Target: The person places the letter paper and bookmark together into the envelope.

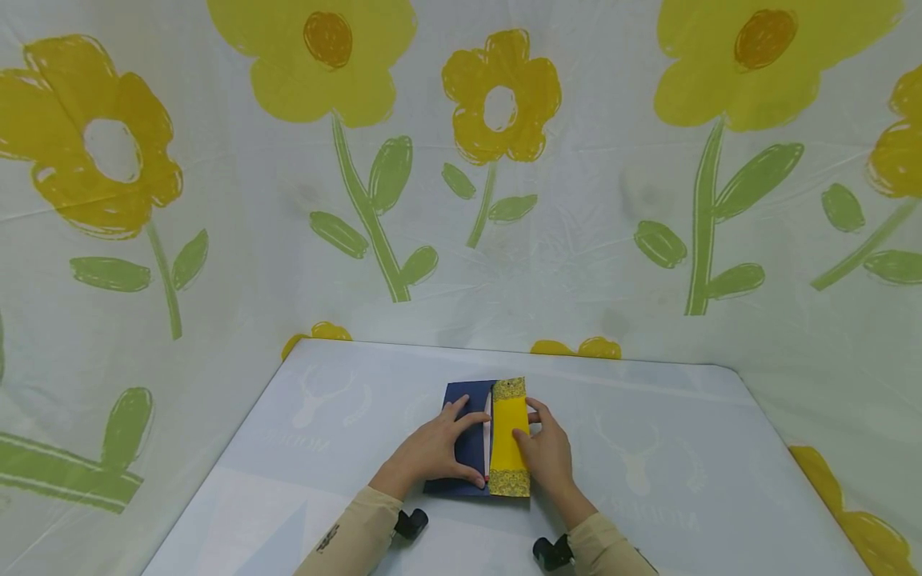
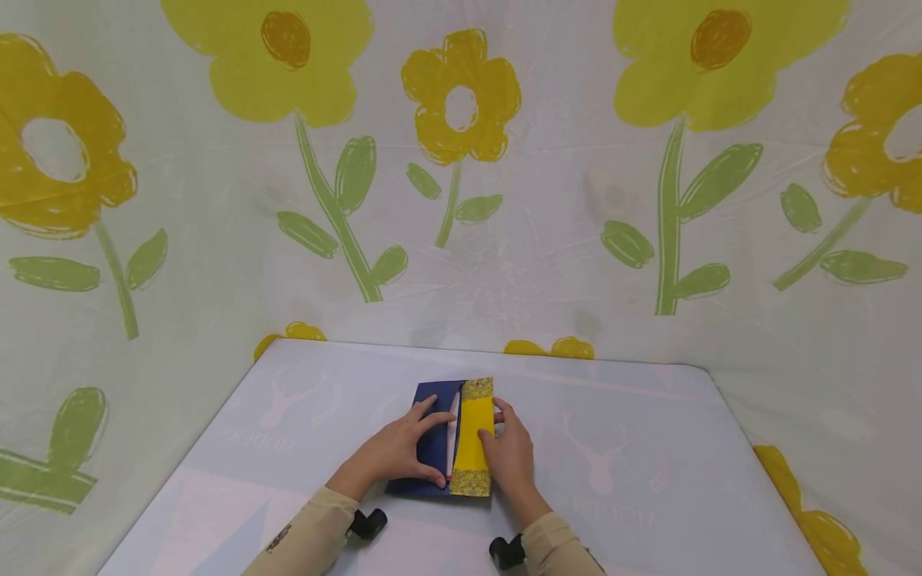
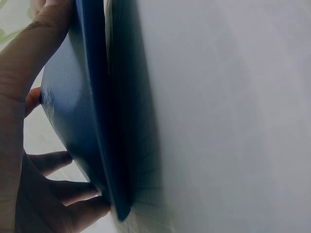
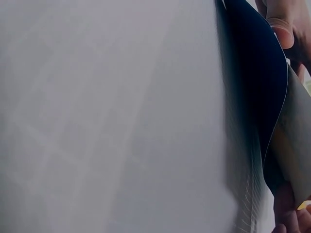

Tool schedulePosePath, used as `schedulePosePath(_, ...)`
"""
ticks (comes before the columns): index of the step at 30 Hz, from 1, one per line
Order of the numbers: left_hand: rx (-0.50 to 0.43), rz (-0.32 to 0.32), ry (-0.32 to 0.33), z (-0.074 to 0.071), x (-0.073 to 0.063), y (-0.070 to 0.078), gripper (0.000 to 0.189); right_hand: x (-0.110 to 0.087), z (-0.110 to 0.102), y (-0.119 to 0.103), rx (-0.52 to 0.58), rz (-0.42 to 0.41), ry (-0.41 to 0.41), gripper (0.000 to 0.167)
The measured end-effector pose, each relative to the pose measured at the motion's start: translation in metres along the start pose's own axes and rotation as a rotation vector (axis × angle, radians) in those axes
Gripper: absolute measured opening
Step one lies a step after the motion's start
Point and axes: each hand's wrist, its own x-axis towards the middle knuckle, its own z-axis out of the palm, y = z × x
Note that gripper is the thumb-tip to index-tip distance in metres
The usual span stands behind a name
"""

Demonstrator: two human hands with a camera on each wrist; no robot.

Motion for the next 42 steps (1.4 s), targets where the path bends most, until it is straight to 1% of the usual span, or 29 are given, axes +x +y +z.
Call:
schedulePosePath(10, -0.002, 0.003, 0.001, -0.0001, -0.0002, -0.0004, 0.100, -0.0007, 0.0016, -0.0031, -0.001, -0.006, -0.006, 0.059)
schedulePosePath(16, -0.005, -0.008, -0.004, -0.0003, 0.0000, 0.0011, 0.100, -0.0009, 0.0023, -0.0039, 0.004, 0.012, -0.005, 0.060)
schedulePosePath(24, -0.002, -0.007, -0.004, 0.0000, 0.0002, 0.0003, 0.099, -0.0020, 0.0025, -0.0055, 0.011, 0.026, -0.013, 0.061)
schedulePosePath(31, -0.006, -0.009, -0.007, -0.0010, -0.0002, 0.0006, 0.099, -0.0018, 0.0036, -0.0066, -0.012, 0.019, -0.001, 0.061)
schedulePosePath(42, -0.006, -0.009, -0.010, -0.0010, -0.0006, 0.0000, 0.099, -0.0034, 0.0029, -0.0079, -0.039, 0.013, -0.010, 0.061)
